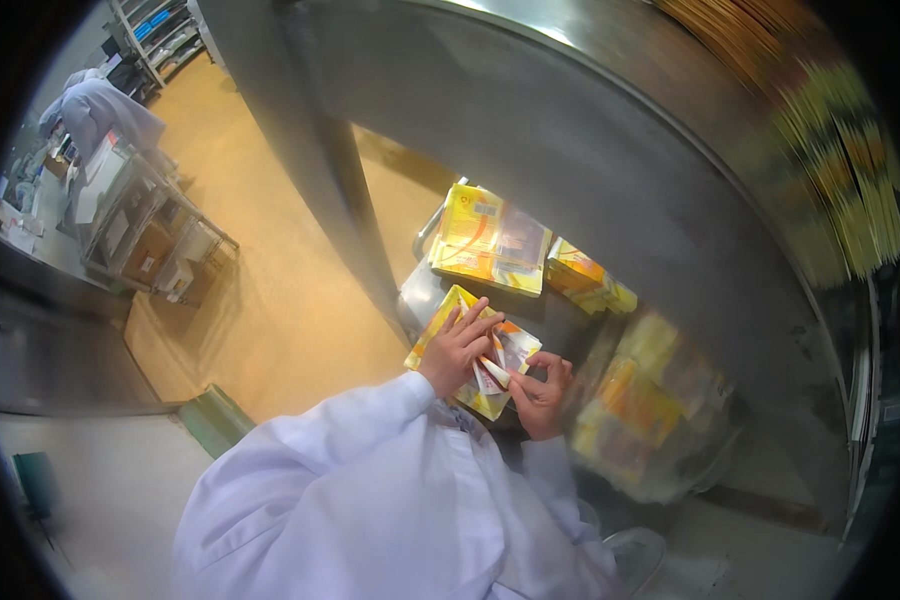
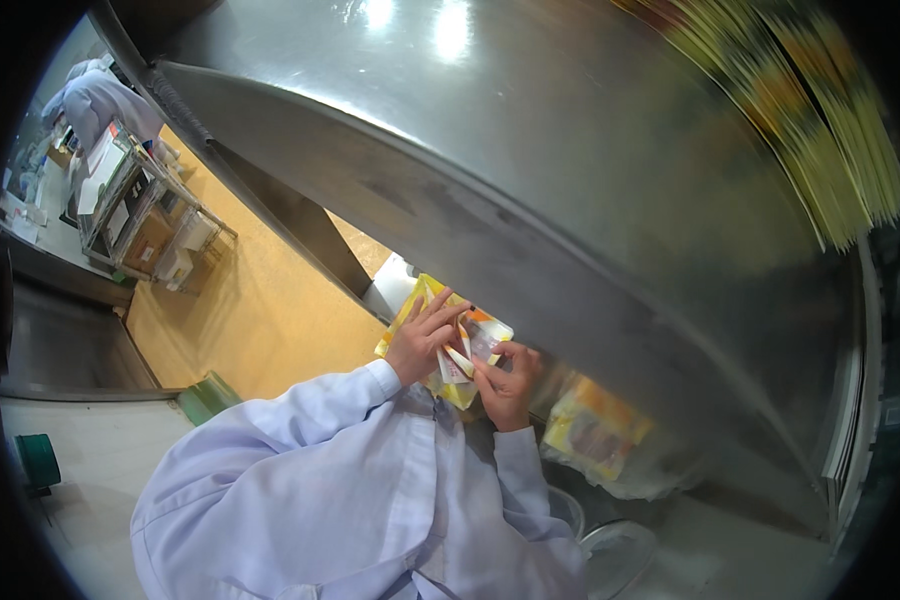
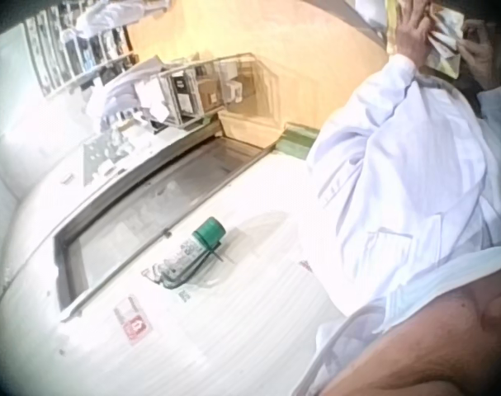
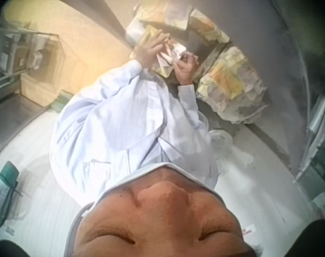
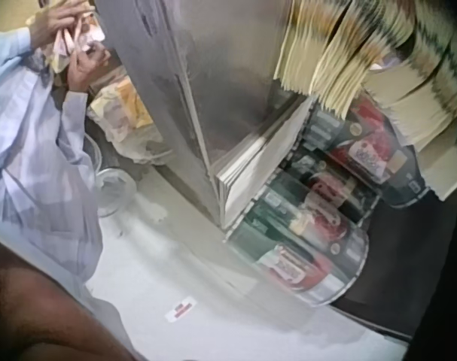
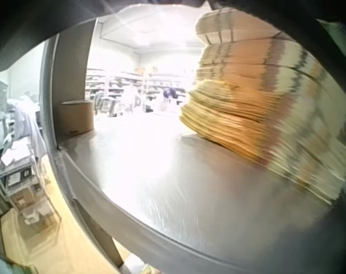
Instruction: The person repeatedly picks up small yellow and white packages from a stainless steel table, folds the edges of the packaging, and places them into a clear plastic bag. The process is repeated for multiple items in a continuous loop.
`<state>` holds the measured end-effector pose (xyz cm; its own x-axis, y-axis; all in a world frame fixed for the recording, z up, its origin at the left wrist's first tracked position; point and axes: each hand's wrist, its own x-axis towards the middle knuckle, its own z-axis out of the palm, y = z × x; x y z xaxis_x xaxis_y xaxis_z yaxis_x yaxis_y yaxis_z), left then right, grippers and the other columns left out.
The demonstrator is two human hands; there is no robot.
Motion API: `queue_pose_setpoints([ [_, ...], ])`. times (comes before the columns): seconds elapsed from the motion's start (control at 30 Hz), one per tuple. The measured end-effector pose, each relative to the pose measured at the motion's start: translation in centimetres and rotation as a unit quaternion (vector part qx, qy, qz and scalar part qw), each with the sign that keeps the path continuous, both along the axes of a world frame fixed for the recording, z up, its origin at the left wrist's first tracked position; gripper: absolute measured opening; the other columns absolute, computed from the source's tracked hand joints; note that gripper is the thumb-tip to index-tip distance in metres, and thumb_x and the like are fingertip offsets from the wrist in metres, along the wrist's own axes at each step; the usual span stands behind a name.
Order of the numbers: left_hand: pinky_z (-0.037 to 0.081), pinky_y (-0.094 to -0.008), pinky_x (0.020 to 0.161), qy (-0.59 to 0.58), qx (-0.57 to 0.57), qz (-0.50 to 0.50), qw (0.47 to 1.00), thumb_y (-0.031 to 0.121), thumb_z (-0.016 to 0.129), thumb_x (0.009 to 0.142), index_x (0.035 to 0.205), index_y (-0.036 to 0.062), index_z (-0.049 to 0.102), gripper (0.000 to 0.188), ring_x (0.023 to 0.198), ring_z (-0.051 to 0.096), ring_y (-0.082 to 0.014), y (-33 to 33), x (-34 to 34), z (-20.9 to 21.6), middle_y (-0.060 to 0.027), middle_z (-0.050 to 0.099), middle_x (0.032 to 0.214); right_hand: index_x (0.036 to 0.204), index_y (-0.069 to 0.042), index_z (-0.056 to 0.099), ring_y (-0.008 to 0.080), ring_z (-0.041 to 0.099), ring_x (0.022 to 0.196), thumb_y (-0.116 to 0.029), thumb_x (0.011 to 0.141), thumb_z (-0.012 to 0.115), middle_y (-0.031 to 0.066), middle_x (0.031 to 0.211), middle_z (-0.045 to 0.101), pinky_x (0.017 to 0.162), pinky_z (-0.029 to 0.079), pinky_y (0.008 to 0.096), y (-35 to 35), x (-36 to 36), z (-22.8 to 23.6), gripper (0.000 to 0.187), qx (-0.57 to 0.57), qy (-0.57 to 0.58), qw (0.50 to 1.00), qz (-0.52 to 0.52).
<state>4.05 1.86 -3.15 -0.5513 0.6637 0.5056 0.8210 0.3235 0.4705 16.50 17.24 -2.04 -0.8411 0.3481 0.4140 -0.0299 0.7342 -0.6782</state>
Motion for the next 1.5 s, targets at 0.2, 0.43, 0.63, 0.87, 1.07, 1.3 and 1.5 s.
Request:
queue_pose_setpoints([
  [0.2, 0.033, -0.0506, 0.107, -0.035, -0.017, -0.018, 0.999, 0.002, 0.064, 0.07, 0.086, 0.0084, 0.056, 0.019, 0.136, 0.037, -0.0286, -0.3, 0.4, -1.6, -0.0061, 0.057, 0.119, 0.091, -0.017, 0.076, 0.0237, 0.044, 0.094, -0.011, 0.071, 0.073, 0.002, 0.104, 0.054, 0.084, 0.038, 0.0348, 1.4, -0.6, -3.6, 0.021, 0.136, -0.072, 0.984, -0.09],
  [0.43, 0.034, -0.0548, 0.104, -0.023, -0.013, -0.018, 0.999, 0.002, 0.064, 0.071, 0.085, 0.007, 0.055, 0.018, 0.137, 0.036, -0.0298, -0.4, 0.4, -0.2, -0.006, 0.051, 0.134, 0.091, -0.013, 0.076, 0.0207, 0.047, 0.096, -0.004, 0.072, 0.072, 0.0013, 0.097, 0.051, 0.085, 0.04, 0.0316, -0.4, -0.1, 1.7, 0.022, 0.067, -0.002, 0.998, 0.02],
  [0.63, 0.033, -0.0543, 0.105, -0.029, -0.003, -0.015, 0.999, 0.002, 0.063, 0.072, 0.083, 0.0077, 0.054, 0.015, 0.137, 0.036, -0.0295, -0.4, 0.7, -0.4, -0.0053, 0.051, 0.134, 0.121, -0.008, 0.064, 0.0056, 0.054, 0.072, 0.001, 0.08, 0.068, 0.0015, 0.101, 0.055, 0.067, 0.046, 0.0198, 2.1, -0.1, -5.8, 0.042, -0.242, -0.038, 0.965, -0.092],
  [0.87, 0.031, -0.0546, 0.107, -0.028, 0.0, -0.015, 0.999, 0.004, 0.064, 0.072, 0.085, 0.0094, 0.055, 0.016, 0.135, 0.038, -0.0287, -0.3, 0.6, -1.4, -0.0038, 0.058, 0.119, 0.118, -0.008, 0.065, 0.0072, 0.054, 0.074, -0.005, 0.077, 0.074, 0.0024, 0.104, 0.053, 0.068, 0.046, 0.0208, 2.6, -0.2, -7.0, 0.043, -0.12, -0.041, 0.985, -0.116],
  [1.07, 0.031, -0.0528, 0.107, 0.003, 0.0, -0.016, 1.0, 0.007, 0.064, 0.072, 0.09, 0.0151, 0.059, 0.02, 0.13, 0.044, -0.0265, -0.9, 0.9, -2.5, -0.0023, 0.059, 0.107, 0.097, -0.008, 0.069, 0.018, 0.056, 0.084, -0.008, 0.071, 0.078, 0.0065, 0.107, 0.051, 0.076, 0.047, 0.0296, 1.9, -1.9, -3.8, 0.028, 0.059, -0.014, 0.994, -0.092],
  [1.3, 0.032, -0.0503, 0.106, 0.014, 0.001, -0.02, 1.0, 0.008, 0.066, 0.069, 0.094, 0.0169, 0.06, 0.027, 0.127, 0.046, -0.025, -1.0, 1.0, -2.3, -0.0008, 0.058, 0.107, 0.095, -0.005, 0.066, 0.0271, 0.052, 0.098, -0.012, 0.068, 0.079, 0.0094, 0.104, 0.053, 0.082, 0.045, 0.0379, 1.7, -2.3, -4.2, 0.031, -0.164, -0.074, 0.98, -0.087],
  [1.5, 0.031, -0.0499, 0.107, 0.029, 0.003, -0.012, 1.0, 0.009, 0.067, 0.066, 0.093, 0.017, 0.059, 0.029, 0.127, 0.045, -0.0243, -1.3, 1.2, -2.0, -0.0008, 0.057, 0.108, 0.103, -0.006, 0.067, 0.0264, 0.051, 0.097, -0.014, 0.066, 0.08, 0.0083, 0.098, 0.053, 0.084, 0.043, 0.0381, 0.7, -3.0, -0.3, 0.04, 0.058, -0.053, 0.995, -0.057],
])
